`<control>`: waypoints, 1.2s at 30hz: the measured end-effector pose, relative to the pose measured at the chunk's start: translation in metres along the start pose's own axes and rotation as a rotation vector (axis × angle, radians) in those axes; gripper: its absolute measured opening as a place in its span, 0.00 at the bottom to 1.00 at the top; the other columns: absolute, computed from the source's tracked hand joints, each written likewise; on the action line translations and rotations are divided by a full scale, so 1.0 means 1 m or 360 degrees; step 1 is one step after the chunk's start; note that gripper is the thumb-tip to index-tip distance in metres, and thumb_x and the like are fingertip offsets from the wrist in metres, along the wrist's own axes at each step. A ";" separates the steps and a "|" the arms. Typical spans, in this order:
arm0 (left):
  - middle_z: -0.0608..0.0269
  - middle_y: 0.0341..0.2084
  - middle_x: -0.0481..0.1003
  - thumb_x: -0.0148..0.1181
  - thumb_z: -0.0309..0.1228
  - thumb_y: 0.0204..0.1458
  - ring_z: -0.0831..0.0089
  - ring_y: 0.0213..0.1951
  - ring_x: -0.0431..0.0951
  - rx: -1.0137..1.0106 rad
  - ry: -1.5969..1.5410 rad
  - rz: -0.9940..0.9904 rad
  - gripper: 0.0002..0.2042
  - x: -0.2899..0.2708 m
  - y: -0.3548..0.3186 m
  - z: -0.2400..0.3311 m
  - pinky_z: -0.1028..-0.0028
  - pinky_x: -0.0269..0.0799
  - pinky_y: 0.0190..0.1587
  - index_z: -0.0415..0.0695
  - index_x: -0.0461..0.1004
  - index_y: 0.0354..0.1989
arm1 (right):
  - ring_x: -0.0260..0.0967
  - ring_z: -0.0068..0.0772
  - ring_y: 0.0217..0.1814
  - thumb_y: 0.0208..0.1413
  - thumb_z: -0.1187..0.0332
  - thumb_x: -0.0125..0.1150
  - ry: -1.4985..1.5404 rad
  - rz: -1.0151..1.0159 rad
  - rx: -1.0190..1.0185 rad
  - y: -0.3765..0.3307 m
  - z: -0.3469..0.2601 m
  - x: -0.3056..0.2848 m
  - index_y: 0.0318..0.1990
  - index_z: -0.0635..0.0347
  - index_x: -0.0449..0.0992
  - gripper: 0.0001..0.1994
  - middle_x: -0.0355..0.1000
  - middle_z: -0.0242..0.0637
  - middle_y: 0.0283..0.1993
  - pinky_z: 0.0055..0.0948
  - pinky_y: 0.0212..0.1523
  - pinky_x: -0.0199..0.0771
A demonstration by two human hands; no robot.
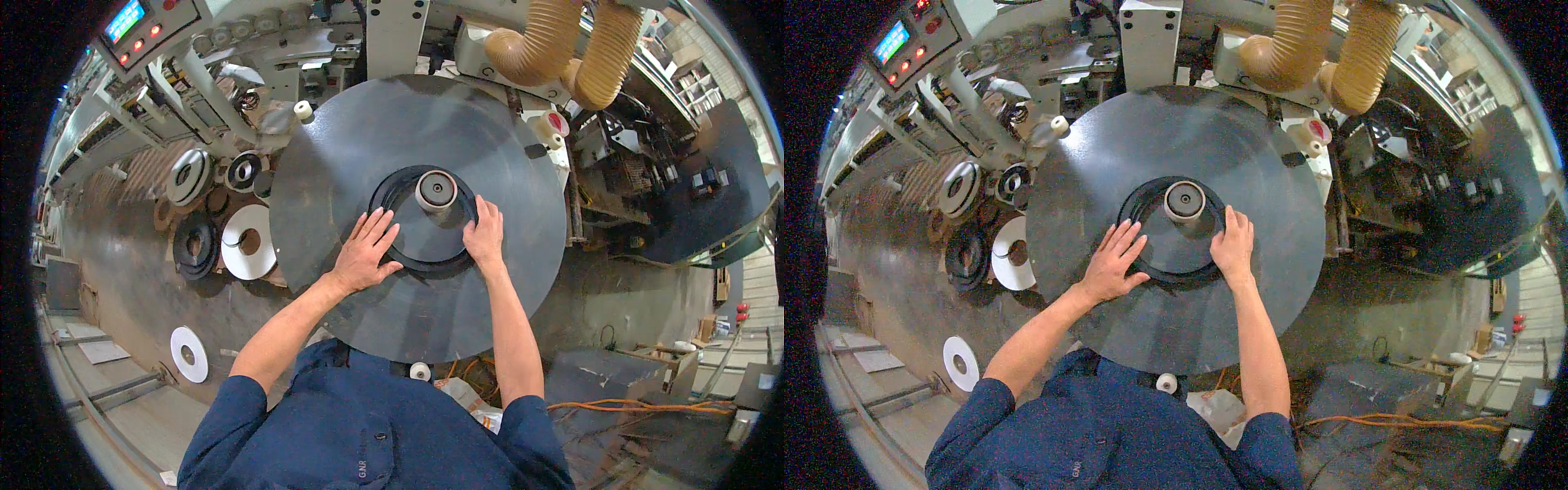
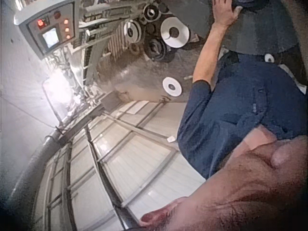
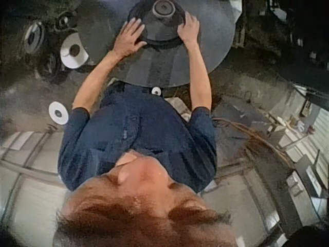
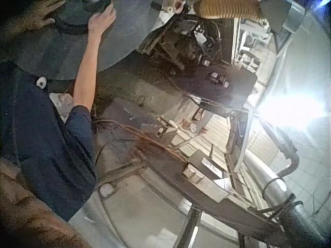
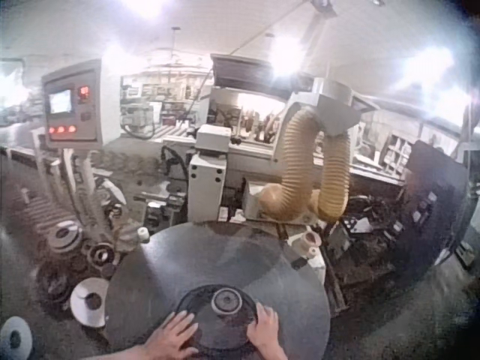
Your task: The person handles rolls of black edging tape on a circular machine platform, applies adhesive tape to secure a coil, and uses a handheld cutting tool to trim the material.
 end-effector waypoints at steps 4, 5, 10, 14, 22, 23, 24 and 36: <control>0.48 0.67 0.57 0.66 0.47 0.48 0.50 0.70 0.53 0.0029 0.0043 -0.0003 0.35 -0.001 -0.002 0.001 0.53 0.47 0.71 0.41 0.67 0.62 | 0.60 0.56 0.61 0.48 0.77 0.55 0.0046 0.0051 0.0045 -0.013 -0.008 -0.001 0.63 0.65 0.64 0.30 0.64 0.52 0.60 0.47 0.62 0.61; 0.48 0.67 0.57 0.66 0.47 0.48 0.50 0.70 0.53 0.0016 0.0056 0.0002 0.35 -0.001 -0.002 0.001 0.53 0.47 0.71 0.41 0.67 0.62 | 0.59 0.56 0.62 0.48 0.78 0.55 0.0047 0.0034 0.0078 -0.014 -0.009 -0.002 0.64 0.65 0.63 0.31 0.64 0.52 0.60 0.48 0.63 0.61; 0.46 0.67 0.57 0.66 0.48 0.47 0.50 0.70 0.52 -0.0005 -0.0001 0.0014 0.37 0.000 -0.002 0.000 0.54 0.47 0.71 0.40 0.64 0.64 | 0.55 0.60 0.65 0.48 0.79 0.53 0.0075 0.0043 0.0075 -0.027 -0.021 -0.004 0.65 0.66 0.60 0.32 0.58 0.56 0.65 0.50 0.67 0.54; 0.45 0.67 0.57 0.66 0.48 0.47 0.49 0.70 0.52 0.0000 0.0009 0.0019 0.38 0.002 -0.004 0.000 0.55 0.46 0.72 0.38 0.64 0.63 | 0.45 0.66 0.72 0.49 0.77 0.53 0.0000 0.0046 0.0095 -0.053 -0.041 0.004 0.66 0.68 0.57 0.33 0.45 0.64 0.71 0.53 0.71 0.47; 0.45 0.67 0.57 0.65 0.49 0.48 0.49 0.70 0.52 0.0016 0.0010 -0.0009 0.37 0.001 -0.004 -0.001 0.54 0.46 0.72 0.38 0.64 0.63 | 0.45 0.65 0.73 0.52 0.72 0.56 -0.0268 0.0100 -0.0052 -0.062 -0.049 -0.004 0.63 0.70 0.62 0.28 0.47 0.62 0.72 0.53 0.71 0.49; 0.46 0.68 0.57 0.64 0.49 0.48 0.49 0.70 0.52 0.0024 0.0009 -0.0001 0.37 0.001 -0.004 -0.001 0.54 0.46 0.72 0.39 0.64 0.63 | 0.46 0.64 0.72 0.53 0.69 0.58 -0.0199 0.0102 0.0000 -0.057 -0.045 -0.007 0.62 0.70 0.63 0.28 0.49 0.61 0.71 0.53 0.70 0.49; 0.46 0.68 0.57 0.64 0.49 0.48 0.49 0.70 0.52 0.0021 0.0011 0.0001 0.37 0.000 -0.003 0.000 0.54 0.46 0.72 0.39 0.64 0.63 | 0.48 0.63 0.72 0.54 0.66 0.60 -0.0131 0.0104 0.0051 -0.053 -0.040 -0.008 0.61 0.69 0.65 0.28 0.52 0.61 0.70 0.54 0.70 0.49; 0.44 0.68 0.54 0.64 0.50 0.49 0.48 0.71 0.50 -0.0009 -0.0036 -0.0018 0.39 0.001 -0.002 -0.001 0.54 0.46 0.72 0.39 0.61 0.66 | 0.57 0.61 0.69 0.64 0.62 0.52 -0.0134 -0.0107 -0.0209 -0.043 -0.018 -0.017 0.63 0.73 0.61 0.26 0.59 0.61 0.67 0.47 0.68 0.58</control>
Point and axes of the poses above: each hand's wrist, its own y-axis towards the middle knuckle, its own x-axis out of the palm, z = x × y, the point moved 4 cm from there along y, towards the middle knuckle
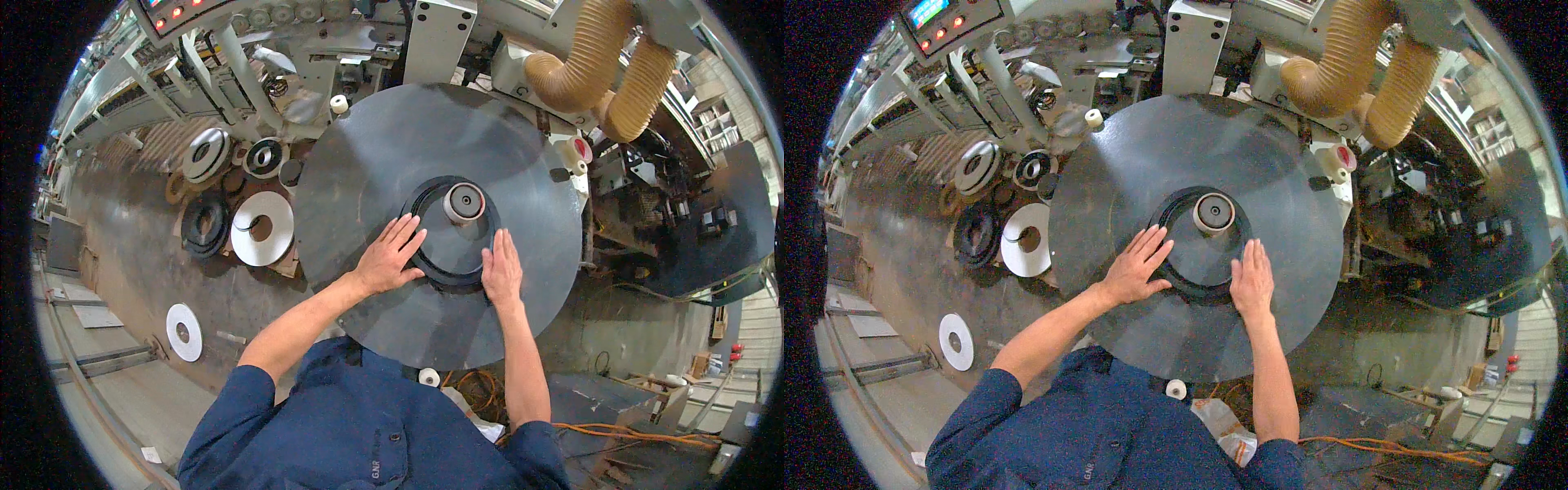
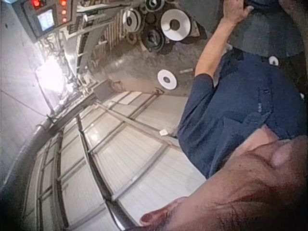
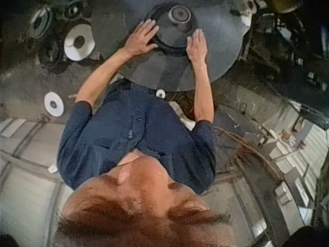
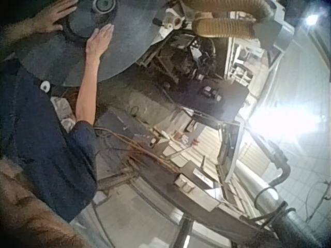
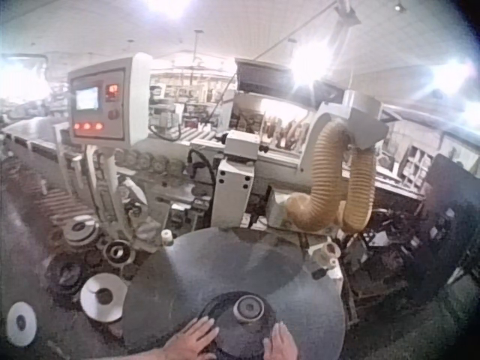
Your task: The person handles rolls of black edging tape on a circular machine platform, applies adhesive tape to secure a coil, and uses a handheld cutting tool to trim the material.
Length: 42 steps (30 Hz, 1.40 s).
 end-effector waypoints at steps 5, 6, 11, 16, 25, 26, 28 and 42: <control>0.40 0.68 0.53 0.64 0.50 0.49 0.44 0.70 0.50 0.0034 -0.0049 -0.0017 0.40 -0.002 -0.001 0.003 0.54 0.48 0.71 0.37 0.60 0.66 | 0.56 0.65 0.68 0.64 0.61 0.52 -0.0030 -0.0013 0.0188 -0.030 -0.027 0.002 0.63 0.76 0.59 0.28 0.56 0.68 0.67 0.49 0.67 0.57; 0.40 0.68 0.53 0.64 0.50 0.49 0.44 0.70 0.50 0.0034 -0.0046 -0.0015 0.40 -0.001 -0.001 0.002 0.54 0.48 0.71 0.37 0.60 0.66 | 0.55 0.65 0.69 0.64 0.60 0.51 -0.0032 0.0013 0.0196 -0.033 -0.033 0.002 0.64 0.76 0.58 0.29 0.55 0.68 0.67 0.49 0.67 0.57; 0.40 0.68 0.53 0.66 0.49 0.46 0.44 0.70 0.50 0.0086 -0.0136 -0.0042 0.41 0.003 -0.003 -0.002 0.54 0.50 0.71 0.36 0.60 0.65 | 0.52 0.68 0.70 0.65 0.58 0.51 -0.0011 -0.0001 0.0222 -0.049 -0.045 0.004 0.66 0.76 0.55 0.31 0.52 0.70 0.68 0.52 0.69 0.53; 0.43 0.67 0.56 0.66 0.49 0.45 0.44 0.69 0.52 0.0156 -0.0180 0.0027 0.37 -0.002 -0.003 -0.011 0.51 0.51 0.70 0.43 0.66 0.62 | 0.43 0.65 0.75 0.62 0.53 0.56 -0.0068 -0.0155 0.0174 -0.047 -0.035 -0.003 0.65 0.76 0.56 0.35 0.47 0.66 0.71 0.55 0.72 0.43; 0.50 0.56 0.66 0.73 0.41 0.38 0.46 0.67 0.56 0.0225 -0.0218 0.0111 0.22 -0.006 0.004 -0.009 0.49 0.53 0.69 0.45 0.74 0.40 | 0.58 0.54 0.64 0.47 0.53 0.69 0.0122 -0.0199 -0.0243 -0.024 -0.119 -0.002 0.58 0.70 0.67 0.36 0.65 0.49 0.60 0.56 0.70 0.47; 0.51 0.56 0.66 0.73 0.42 0.38 0.46 0.67 0.56 0.0219 -0.0214 0.0088 0.22 -0.006 0.005 -0.010 0.48 0.53 0.69 0.45 0.74 0.41 | 0.60 0.51 0.61 0.48 0.57 0.69 0.0100 -0.0207 -0.0220 -0.023 -0.123 0.002 0.57 0.68 0.69 0.32 0.66 0.47 0.56 0.55 0.69 0.50; 0.51 0.57 0.66 0.72 0.42 0.38 0.47 0.67 0.56 0.0211 -0.0218 0.0059 0.23 -0.008 0.006 -0.012 0.48 0.52 0.69 0.45 0.75 0.42 | 0.62 0.49 0.58 0.49 0.61 0.68 0.0078 -0.0223 -0.0189 -0.024 -0.122 0.007 0.56 0.65 0.71 0.28 0.68 0.44 0.53 0.54 0.68 0.52; 0.59 0.53 0.71 0.70 0.40 0.41 0.51 0.65 0.60 0.0516 -0.0227 -0.0101 0.23 -0.011 0.023 -0.034 0.48 0.53 0.68 0.48 0.77 0.48 | 0.70 0.43 0.48 0.45 0.67 0.69 0.0321 -0.0229 -0.0022 -0.022 -0.099 -0.006 0.41 0.56 0.79 0.13 0.71 0.36 0.39 0.49 0.63 0.62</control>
Point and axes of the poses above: each hand's wrist, its own y-axis towards the middle knuckle, its own x-axis out of the palm, z = x × y, the point moved 4 cm from there along y, towards the middle knuckle
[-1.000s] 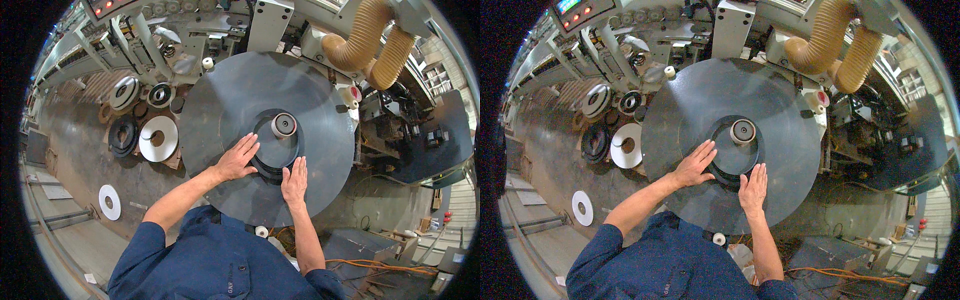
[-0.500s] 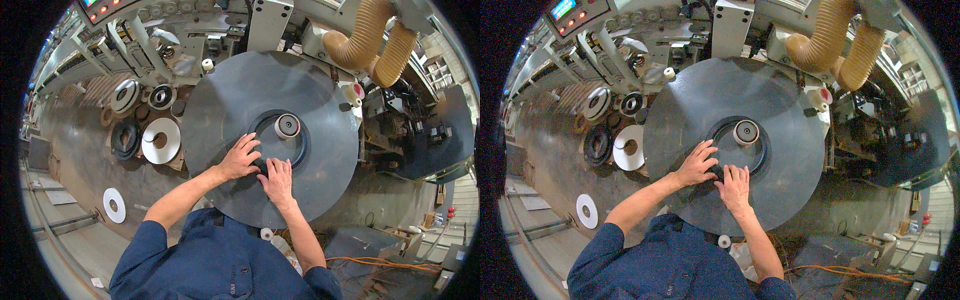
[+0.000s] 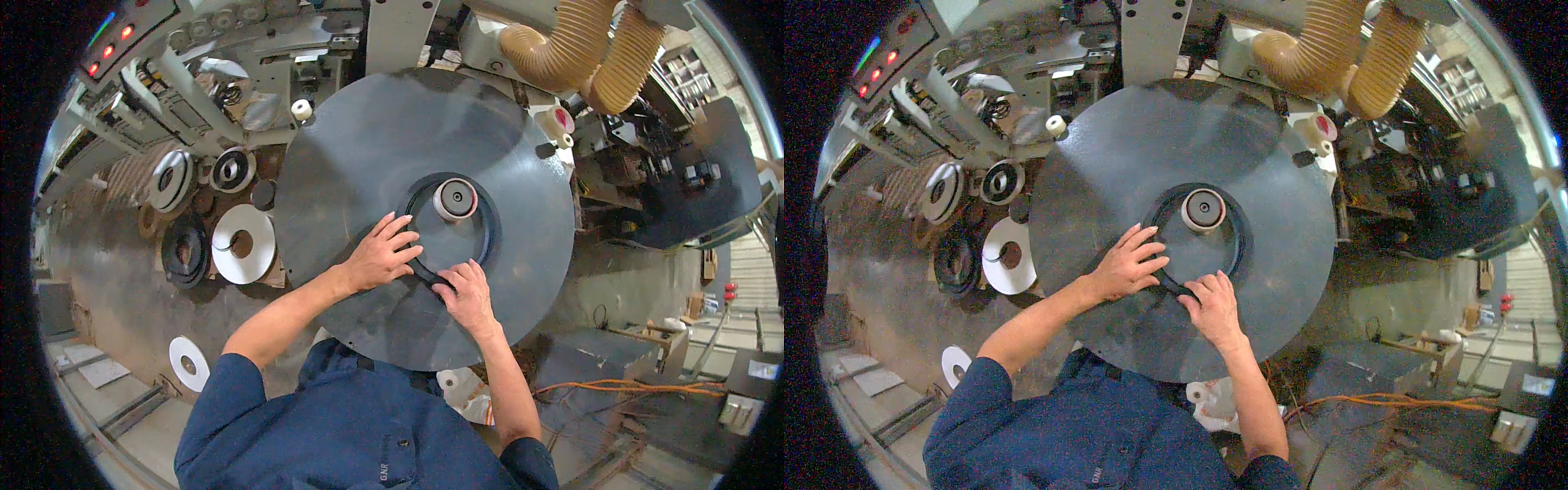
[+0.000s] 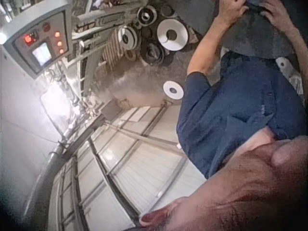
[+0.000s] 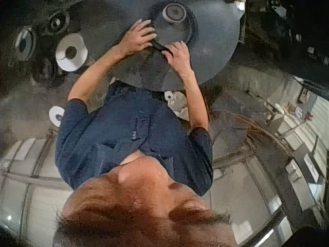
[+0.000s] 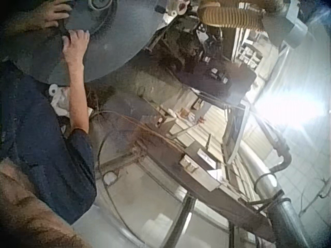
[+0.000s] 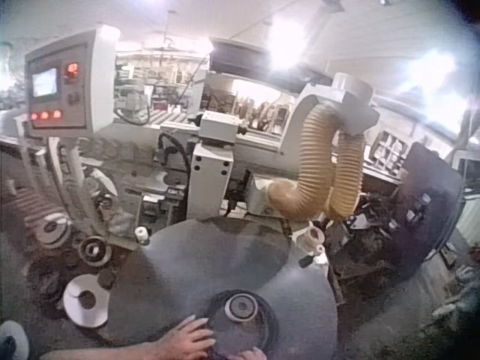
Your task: The person handles rolls of black edging tape on a circular machine platform, applies adhesive tape to secure a coil, and uses a handheld cutting tool to trim the material.
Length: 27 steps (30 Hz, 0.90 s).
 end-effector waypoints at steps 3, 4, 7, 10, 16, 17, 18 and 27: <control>0.59 0.51 0.71 0.70 0.40 0.40 0.52 0.64 0.61 0.0051 -0.0055 0.0030 0.23 0.000 0.005 -0.001 0.48 0.53 0.68 0.47 0.77 0.46 | 0.71 0.43 0.46 0.45 0.65 0.70 0.0009 0.0003 0.0081 -0.001 0.008 0.003 0.38 0.57 0.80 0.12 0.73 0.36 0.38 0.51 0.63 0.62; 0.59 0.51 0.71 0.70 0.40 0.40 0.52 0.64 0.61 0.0065 -0.0069 0.0027 0.23 0.000 0.006 -0.002 0.48 0.53 0.68 0.47 0.77 0.46 | 0.71 0.43 0.46 0.45 0.65 0.70 -0.0001 0.0008 0.0098 -0.001 0.007 0.003 0.38 0.57 0.80 0.12 0.73 0.36 0.38 0.51 0.63 0.62; 0.60 0.47 0.72 0.70 0.40 0.40 0.53 0.62 0.63 0.0088 -0.0035 0.0013 0.21 -0.001 0.009 -0.004 0.48 0.53 0.68 0.46 0.76 0.43 | 0.70 0.42 0.49 0.45 0.64 0.70 -0.0106 -0.0045 0.0125 0.002 -0.008 0.003 0.43 0.58 0.79 0.16 0.73 0.36 0.42 0.52 0.64 0.60; 0.60 0.42 0.72 0.70 0.40 0.39 0.55 0.60 0.66 0.0200 -0.0038 0.0011 0.20 0.001 0.016 -0.006 0.48 0.53 0.68 0.44 0.74 0.38 | 0.66 0.41 0.55 0.47 0.64 0.68 -0.0298 -0.0029 0.0105 0.006 -0.035 0.007 0.50 0.60 0.73 0.22 0.71 0.39 0.48 0.51 0.66 0.58; 0.59 0.35 0.72 0.66 0.46 0.45 0.62 0.45 0.74 0.0586 -0.0007 -0.0199 0.19 0.004 0.033 -0.005 0.58 0.64 0.60 0.44 0.70 0.33 | 0.68 0.44 0.53 0.50 0.70 0.64 -0.0385 -0.0034 0.0103 0.007 -0.023 0.009 0.46 0.60 0.73 0.15 0.72 0.40 0.46 0.46 0.64 0.61; 0.59 0.35 0.72 0.66 0.46 0.45 0.62 0.45 0.74 0.0614 -0.0019 -0.0201 0.19 0.002 0.037 -0.004 0.58 0.64 0.60 0.44 0.70 0.33 | 0.68 0.46 0.52 0.50 0.70 0.64 -0.0349 -0.0009 0.0058 0.006 -0.023 0.006 0.46 0.60 0.73 0.15 0.72 0.40 0.45 0.46 0.64 0.62; 0.60 0.34 0.72 0.64 0.49 0.46 0.63 0.43 0.74 0.0591 0.0016 -0.0503 0.19 0.002 0.042 -0.004 0.60 0.65 0.55 0.45 0.70 0.33 | 0.68 0.46 0.52 0.50 0.70 0.64 -0.0359 0.0002 0.0075 0.007 -0.023 0.002 0.46 0.60 0.73 0.15 0.72 0.40 0.45 0.46 0.64 0.62; 0.59 0.20 0.76 0.63 0.54 0.46 0.55 0.29 0.79 0.0691 0.0024 -0.0965 0.22 0.014 0.073 -0.005 0.59 0.69 0.37 0.45 0.70 0.31 | 0.69 0.50 0.53 0.50 0.71 0.63 -0.0277 -0.0054 -0.0030 0.006 -0.014 -0.029 0.46 0.61 0.73 0.15 0.73 0.43 0.45 0.47 0.62 0.64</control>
Point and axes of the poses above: each hand's wrist, its own y-axis towards the middle knuckle, its own x-axis out of the palm, z = x × y, the point moved 4 cm from there along y, towards the middle knuckle
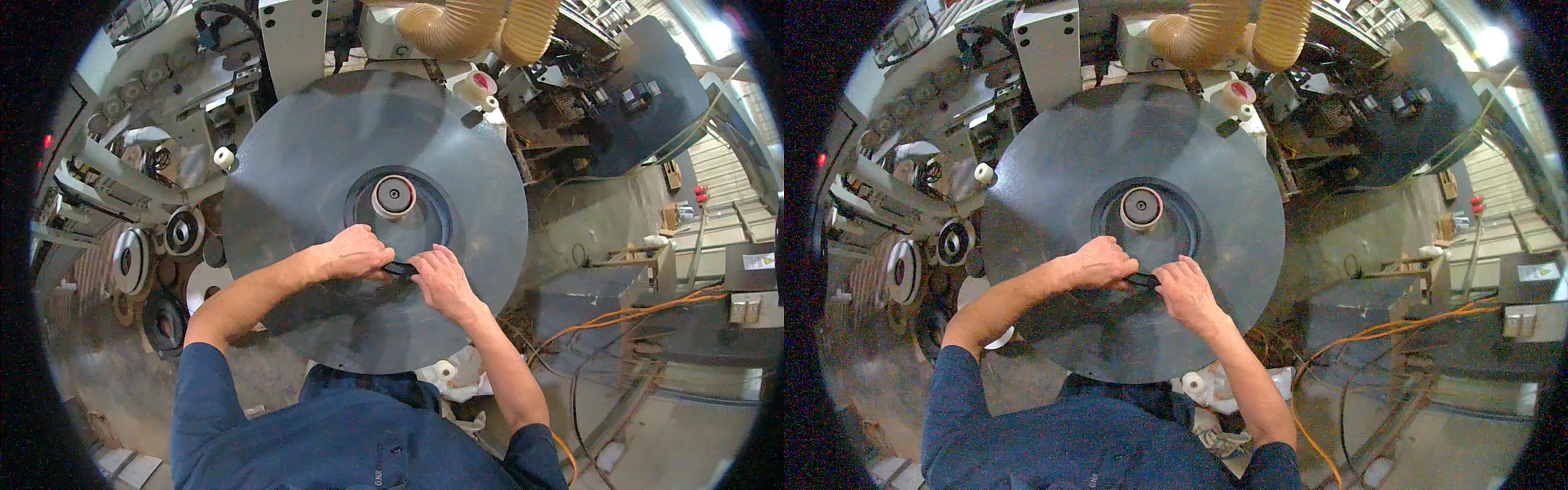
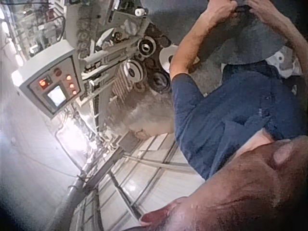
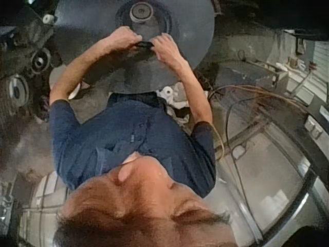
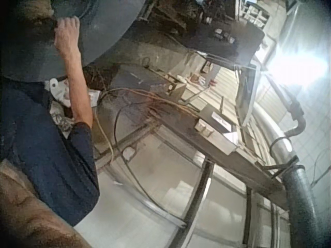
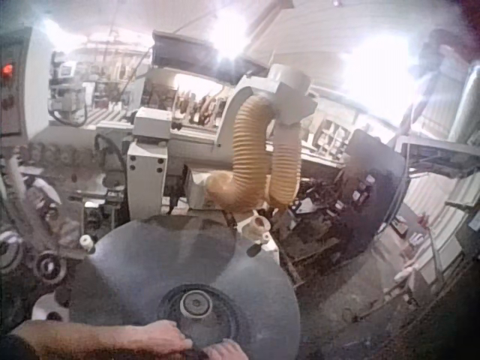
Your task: The person handles rolls of black edging tape on a circular machine platform, applies adhesive tape to secure a coil, and uses a handheld cutting tool to trim the material.
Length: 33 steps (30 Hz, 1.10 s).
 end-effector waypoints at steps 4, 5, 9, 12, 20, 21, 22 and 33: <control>0.59 0.25 0.76 0.64 0.53 0.45 0.58 0.34 0.78 -0.0218 0.0040 -0.0065 0.22 0.014 0.006 0.009 0.59 0.68 0.39 0.45 0.69 0.31 | 0.69 0.49 0.53 0.50 0.70 0.64 -0.0012 0.0067 -0.0081 -0.011 0.020 0.018 0.47 0.61 0.73 0.16 0.72 0.42 0.45 0.47 0.61 0.65; 0.59 0.29 0.75 0.64 0.53 0.45 0.59 0.38 0.77 -0.0239 0.0064 0.0153 0.22 0.014 0.004 0.015 0.60 0.68 0.42 0.45 0.70 0.32 | 0.69 0.48 0.53 0.49 0.70 0.64 -0.0071 0.0052 -0.0131 -0.016 0.024 0.024 0.48 0.61 0.73 0.17 0.72 0.41 0.45 0.47 0.61 0.65; 0.59 0.38 0.71 0.67 0.46 0.44 0.60 0.46 0.71 -0.0398 0.0078 0.0699 0.22 0.031 -0.005 0.040 0.60 0.65 0.51 0.44 0.74 0.42 | 0.68 0.45 0.51 0.45 0.71 0.67 -0.0054 0.0206 -0.0296 -0.021 0.022 0.032 0.48 0.60 0.73 0.20 0.71 0.38 0.46 0.44 0.59 0.65; 0.60 0.39 0.71 0.68 0.40 0.44 0.60 0.45 0.71 -0.0621 0.0043 0.0848 0.22 0.040 -0.002 0.055 0.59 0.66 0.51 0.47 0.75 0.48 | 0.67 0.44 0.48 0.42 0.70 0.69 -0.0042 0.0523 -0.0105 -0.029 0.022 0.023 0.46 0.58 0.74 0.20 0.70 0.35 0.44 0.42 0.52 0.66; 0.63 0.36 0.69 0.64 0.42 0.50 0.61 0.43 0.69 -0.0763 0.0105 0.0792 0.19 0.036 0.009 0.066 0.61 0.64 0.51 0.56 0.76 0.51 | 0.67 0.39 0.38 0.49 0.70 0.63 0.0043 0.0589 -0.0188 -0.045 0.047 0.030 0.36 0.55 0.72 0.07 0.67 0.35 0.32 0.39 0.40 0.65; 0.64 0.35 0.68 0.65 0.42 0.49 0.62 0.43 0.69 -0.0762 0.0119 0.0804 0.18 0.037 0.009 0.068 0.62 0.64 0.51 0.56 0.76 0.50 | 0.67 0.41 0.38 0.50 0.70 0.62 0.0128 0.0535 -0.0163 -0.047 0.049 0.033 0.36 0.55 0.72 0.07 0.67 0.36 0.32 0.40 0.40 0.65; 0.66 0.34 0.68 0.66 0.41 0.48 0.64 0.42 0.69 -0.0757 0.0133 0.0814 0.18 0.038 0.010 0.068 0.62 0.65 0.51 0.56 0.77 0.48 | 0.67 0.42 0.39 0.50 0.70 0.62 0.0211 0.0482 -0.0133 -0.049 0.051 0.036 0.36 0.56 0.72 0.07 0.67 0.37 0.33 0.40 0.40 0.66; 0.65 0.32 0.66 0.62 0.46 0.52 0.62 0.40 0.67 -0.0615 0.0023 0.0866 0.16 0.042 0.007 0.059 0.62 0.63 0.48 0.56 0.77 0.47 | 0.68 0.46 0.41 0.48 0.74 0.62 -0.0023 0.0376 0.0040 -0.152 0.157 -0.026 0.34 0.57 0.75 0.06 0.69 0.39 0.33 0.42 0.44 0.66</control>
Point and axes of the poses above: each hand's wrist, its own y-axis towards the middle knuckle, its own x-axis out of the palm, z = x × y, the point moved 4 cm from there along y, towards the middle knuckle
